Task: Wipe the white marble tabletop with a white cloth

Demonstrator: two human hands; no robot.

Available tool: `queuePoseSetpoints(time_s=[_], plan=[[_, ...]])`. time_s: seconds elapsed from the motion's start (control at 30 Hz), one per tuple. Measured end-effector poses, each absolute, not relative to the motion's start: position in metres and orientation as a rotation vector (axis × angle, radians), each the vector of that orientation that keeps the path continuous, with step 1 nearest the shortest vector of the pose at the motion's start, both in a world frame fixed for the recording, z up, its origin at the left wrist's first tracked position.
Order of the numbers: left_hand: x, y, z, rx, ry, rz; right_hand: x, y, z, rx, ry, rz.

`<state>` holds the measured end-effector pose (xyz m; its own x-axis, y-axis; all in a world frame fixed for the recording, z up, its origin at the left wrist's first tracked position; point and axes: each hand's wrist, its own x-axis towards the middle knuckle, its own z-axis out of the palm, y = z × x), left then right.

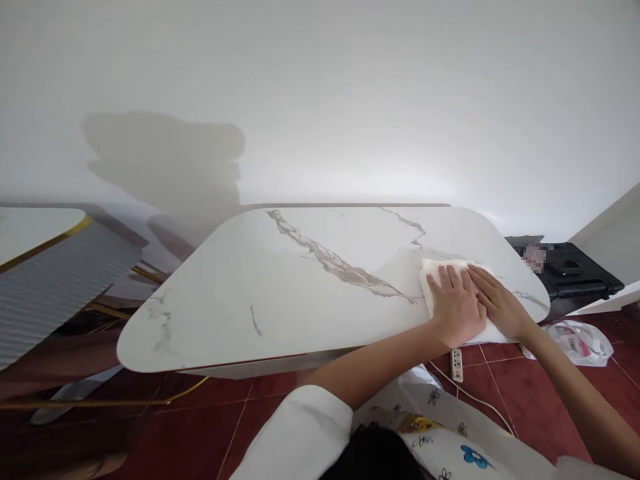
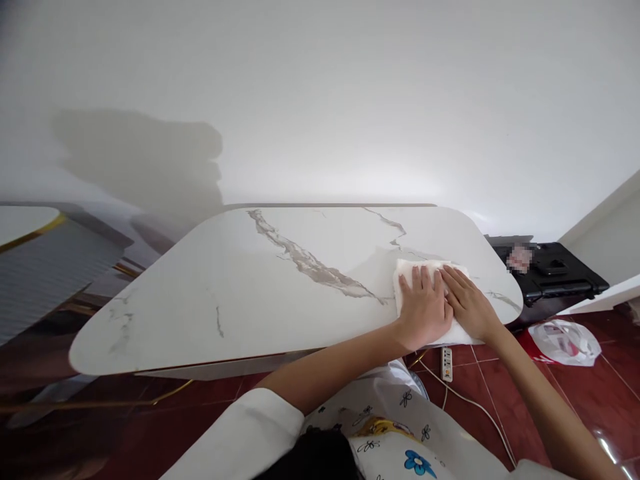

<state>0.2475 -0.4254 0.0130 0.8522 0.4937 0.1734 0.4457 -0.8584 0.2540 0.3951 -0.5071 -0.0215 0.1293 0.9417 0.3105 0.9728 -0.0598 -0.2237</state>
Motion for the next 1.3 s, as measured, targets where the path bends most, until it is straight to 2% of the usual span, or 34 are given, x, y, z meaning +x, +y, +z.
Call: queuePoseSetpoints(time_s=[0.4,0.63,1.3], plan=[[0.276,-0.427,0.02,2.817,0.6,0.197,0.427,-0.525,-0.02,-2.144,-1.716,-0.031],[0.292,-0.411,0.008,2.785,0.547,0.389,0.446,-0.515,-0.021,-2.14,-1.728,-0.043],[0.366,-0.308,0.009,2.735,0.697,0.395,0.535,-0.388,-0.029,-2.12,-1.718,0.028]])
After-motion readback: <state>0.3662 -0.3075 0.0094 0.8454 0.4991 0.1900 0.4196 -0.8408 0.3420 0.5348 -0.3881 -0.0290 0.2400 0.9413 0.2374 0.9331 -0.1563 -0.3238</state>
